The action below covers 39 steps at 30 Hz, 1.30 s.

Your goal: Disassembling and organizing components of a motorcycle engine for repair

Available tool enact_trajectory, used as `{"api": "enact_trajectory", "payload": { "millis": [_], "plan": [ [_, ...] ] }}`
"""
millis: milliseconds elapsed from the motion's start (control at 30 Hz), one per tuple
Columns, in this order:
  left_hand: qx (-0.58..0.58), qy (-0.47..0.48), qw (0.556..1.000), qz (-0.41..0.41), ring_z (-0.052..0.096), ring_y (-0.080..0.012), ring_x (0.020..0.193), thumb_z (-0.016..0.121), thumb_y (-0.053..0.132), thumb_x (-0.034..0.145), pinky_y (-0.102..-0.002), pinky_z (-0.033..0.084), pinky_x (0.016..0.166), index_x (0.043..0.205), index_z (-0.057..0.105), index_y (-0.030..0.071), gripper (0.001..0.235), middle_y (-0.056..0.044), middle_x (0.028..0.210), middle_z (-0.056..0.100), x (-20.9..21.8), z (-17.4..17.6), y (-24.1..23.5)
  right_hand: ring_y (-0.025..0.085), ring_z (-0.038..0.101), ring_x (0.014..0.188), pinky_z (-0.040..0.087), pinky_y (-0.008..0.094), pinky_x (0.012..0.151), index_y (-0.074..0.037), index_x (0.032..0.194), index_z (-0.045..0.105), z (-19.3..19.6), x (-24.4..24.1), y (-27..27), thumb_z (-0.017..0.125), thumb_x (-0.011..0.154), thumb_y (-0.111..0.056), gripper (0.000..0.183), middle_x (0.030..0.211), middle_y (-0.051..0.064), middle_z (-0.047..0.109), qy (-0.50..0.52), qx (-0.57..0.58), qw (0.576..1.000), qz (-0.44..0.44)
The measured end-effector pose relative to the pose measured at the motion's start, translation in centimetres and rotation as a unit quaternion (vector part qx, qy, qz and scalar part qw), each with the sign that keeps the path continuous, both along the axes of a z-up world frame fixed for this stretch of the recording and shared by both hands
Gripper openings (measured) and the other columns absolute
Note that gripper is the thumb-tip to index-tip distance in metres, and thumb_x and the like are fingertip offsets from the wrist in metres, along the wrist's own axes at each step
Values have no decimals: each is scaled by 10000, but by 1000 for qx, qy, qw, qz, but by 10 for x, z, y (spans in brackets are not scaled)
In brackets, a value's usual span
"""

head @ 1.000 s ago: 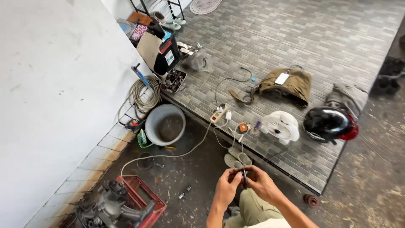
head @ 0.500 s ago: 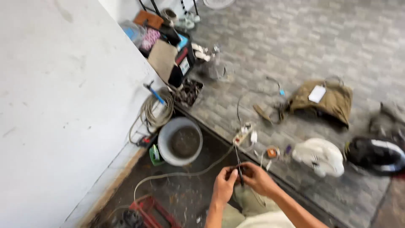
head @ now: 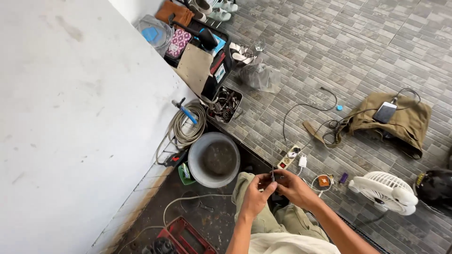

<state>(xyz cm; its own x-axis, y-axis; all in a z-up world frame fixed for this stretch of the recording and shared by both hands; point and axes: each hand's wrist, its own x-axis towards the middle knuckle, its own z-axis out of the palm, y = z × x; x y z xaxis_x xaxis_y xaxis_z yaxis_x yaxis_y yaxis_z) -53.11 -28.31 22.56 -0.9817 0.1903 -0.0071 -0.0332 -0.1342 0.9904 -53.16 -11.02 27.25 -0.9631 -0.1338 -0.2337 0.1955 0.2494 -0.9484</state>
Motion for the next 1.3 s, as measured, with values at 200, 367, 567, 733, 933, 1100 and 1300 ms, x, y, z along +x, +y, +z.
{"api": "enact_trajectory", "payload": {
  "millis": [200,367,567,733,933,1100,1300],
  "plan": [
    [25,-33,995,-93,684,-153,963,774,249,875,-257,573,866,1246,627,-18,481,-108,1117,721,-76,5,-8,191,669,837,574,298,740,-19,1421,609,-18,-55,0,601,926,-48,496,1134,157,798,-23,-46,996,-75],
    [-23,-62,989,-134,675,-128,895,817,374,831,-234,568,790,1204,640,-14,566,-80,1045,726,-153,11,-27,274,679,984,563,357,853,45,1440,580,-17,-117,-20,524,928,-50,523,1208,226,729,-71,-118,981,-137],
    [-55,-59,991,-106,657,-106,887,823,417,816,-240,552,810,1183,652,25,564,-37,1027,726,-237,17,-78,295,654,970,515,390,852,73,1409,591,5,-205,-78,467,997,-92,461,1154,260,713,-108,-222,952,-179],
    [33,-78,993,-77,661,-105,829,736,309,937,-232,553,760,1143,658,13,369,-46,956,722,-308,28,-107,208,646,925,533,314,825,57,1278,678,42,-277,-121,565,997,-173,380,1086,166,733,-68,-100,979,-167],
    [35,-142,989,7,628,-93,782,648,311,989,-233,479,713,1017,734,40,285,-28,927,760,-402,29,-123,274,664,825,522,353,756,90,1200,654,51,-341,-135,570,1012,-126,298,928,232,726,-53,-192,959,-203],
    [13,-158,981,115,654,-135,771,609,318,1010,-276,528,781,939,674,48,287,-41,848,732,-464,39,-125,307,725,865,570,389,805,74,1294,644,59,-363,-138,544,1024,-155,368,965,244,772,-98,-116,961,-233],
    [-330,108,913,214,572,-173,763,707,281,916,-353,528,683,1262,580,130,398,-37,1049,584,-545,24,-118,300,732,909,565,393,844,46,1322,635,48,-390,-131,520,1035,-168,376,995,232,771,-127,-99,957,-242]
  ]
}}
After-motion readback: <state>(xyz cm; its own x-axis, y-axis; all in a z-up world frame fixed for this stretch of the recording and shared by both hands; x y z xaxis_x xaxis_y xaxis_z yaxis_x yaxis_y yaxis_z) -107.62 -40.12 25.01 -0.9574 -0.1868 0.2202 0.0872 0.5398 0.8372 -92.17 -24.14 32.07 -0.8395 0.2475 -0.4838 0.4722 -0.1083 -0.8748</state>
